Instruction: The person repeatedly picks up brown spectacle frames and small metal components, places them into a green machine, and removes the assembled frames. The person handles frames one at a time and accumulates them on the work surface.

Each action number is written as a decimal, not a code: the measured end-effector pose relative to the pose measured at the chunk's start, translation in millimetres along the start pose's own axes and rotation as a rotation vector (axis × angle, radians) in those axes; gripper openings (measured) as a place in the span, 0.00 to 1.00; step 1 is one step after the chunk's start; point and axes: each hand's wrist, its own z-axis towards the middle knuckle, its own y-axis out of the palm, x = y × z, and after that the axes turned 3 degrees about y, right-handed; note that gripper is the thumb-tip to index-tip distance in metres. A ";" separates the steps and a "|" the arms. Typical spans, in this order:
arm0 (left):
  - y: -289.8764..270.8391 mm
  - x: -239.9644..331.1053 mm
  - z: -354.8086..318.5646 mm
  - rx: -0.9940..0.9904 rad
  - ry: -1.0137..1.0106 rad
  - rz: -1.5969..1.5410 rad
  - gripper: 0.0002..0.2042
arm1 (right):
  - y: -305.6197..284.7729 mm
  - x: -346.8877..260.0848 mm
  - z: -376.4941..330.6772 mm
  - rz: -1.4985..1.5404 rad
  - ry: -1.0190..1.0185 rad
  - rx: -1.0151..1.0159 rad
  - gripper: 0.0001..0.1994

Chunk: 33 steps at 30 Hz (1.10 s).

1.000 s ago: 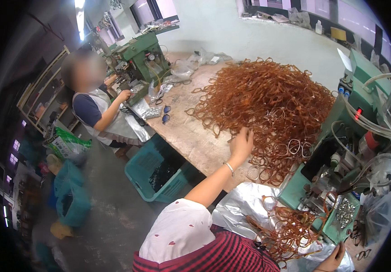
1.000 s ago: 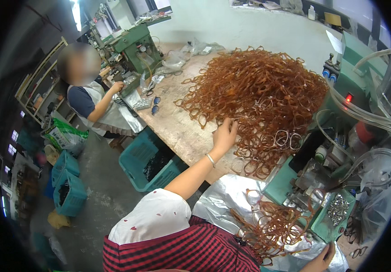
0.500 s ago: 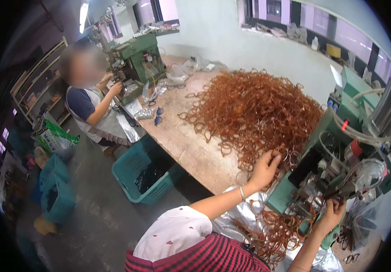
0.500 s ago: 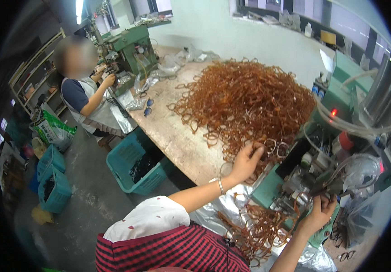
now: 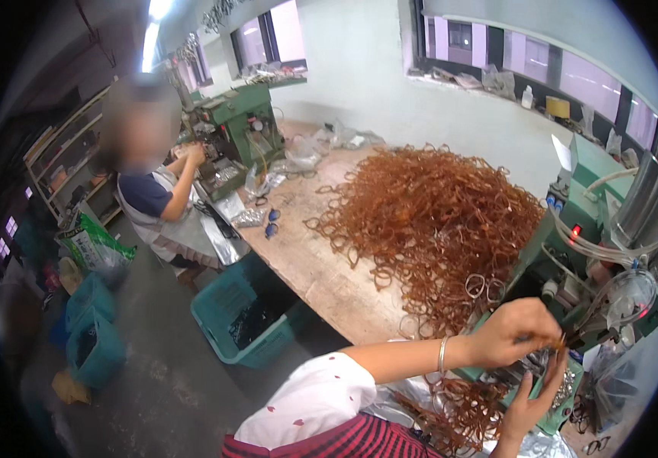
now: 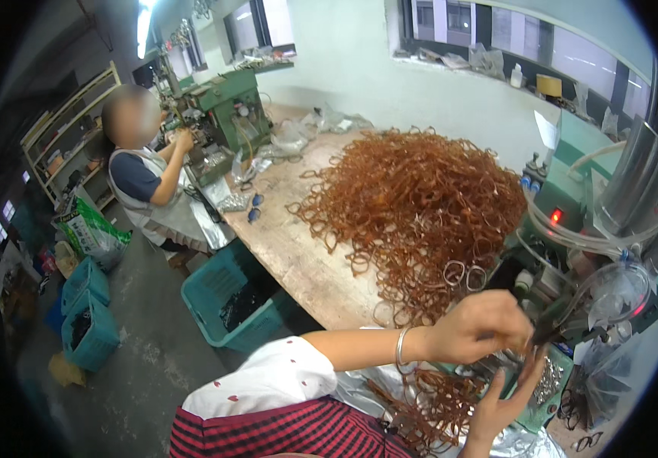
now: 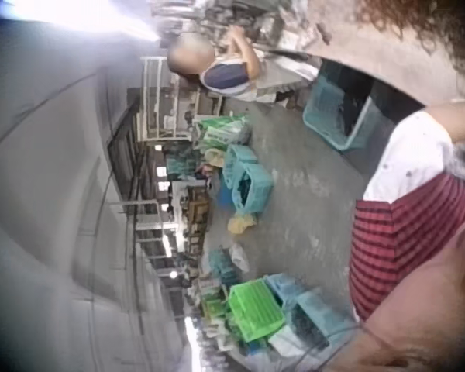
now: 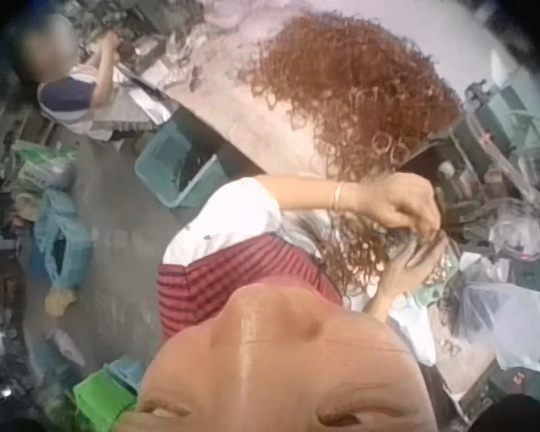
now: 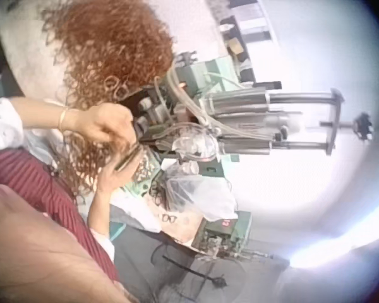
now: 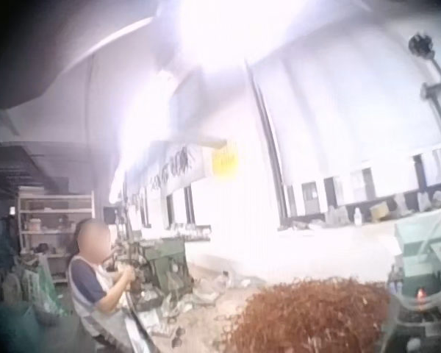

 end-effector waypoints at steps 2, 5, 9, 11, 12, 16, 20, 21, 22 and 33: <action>13.5 -8.9 -37.5 -0.147 0.148 0.097 0.11 | -33.7 26.3 -11.5 -0.350 -0.024 0.019 0.27; 26.2 -23.0 -79.6 -0.321 0.252 0.223 0.17 | -91.4 102.1 -17.5 -0.822 0.280 -0.048 0.23; 35.0 -31.2 -82.5 -0.320 0.296 0.218 0.18 | -101.2 145.8 -23.2 -1.099 0.290 -0.018 0.19; 29.8 -32.2 -68.9 -0.386 0.318 0.253 0.17 | -105.0 167.2 -22.5 -1.053 0.105 0.084 0.17; 21.8 -22.9 -56.8 -0.416 0.305 0.250 0.16 | -101.5 159.5 -13.9 -0.985 0.109 0.103 0.16; 17.6 -17.8 -60.1 -0.376 0.277 0.364 0.19 | -103.2 143.3 22.4 -0.721 0.186 0.168 0.12; 28.1 -16.1 -71.0 -0.421 0.179 0.323 0.18 | -99.6 130.1 -0.2 -0.499 0.210 0.236 0.08; 27.9 -23.7 -67.1 -0.424 0.186 0.320 0.18 | -95.2 126.1 8.3 -0.482 0.243 0.253 0.08; 30.9 -31.8 -63.1 -0.426 0.189 0.325 0.18 | -96.1 126.6 17.2 -0.460 0.273 0.266 0.08; -64.6 -2.1 -98.0 -0.124 -0.154 0.753 0.13 | -96.4 155.3 -10.1 -0.103 0.393 0.297 0.11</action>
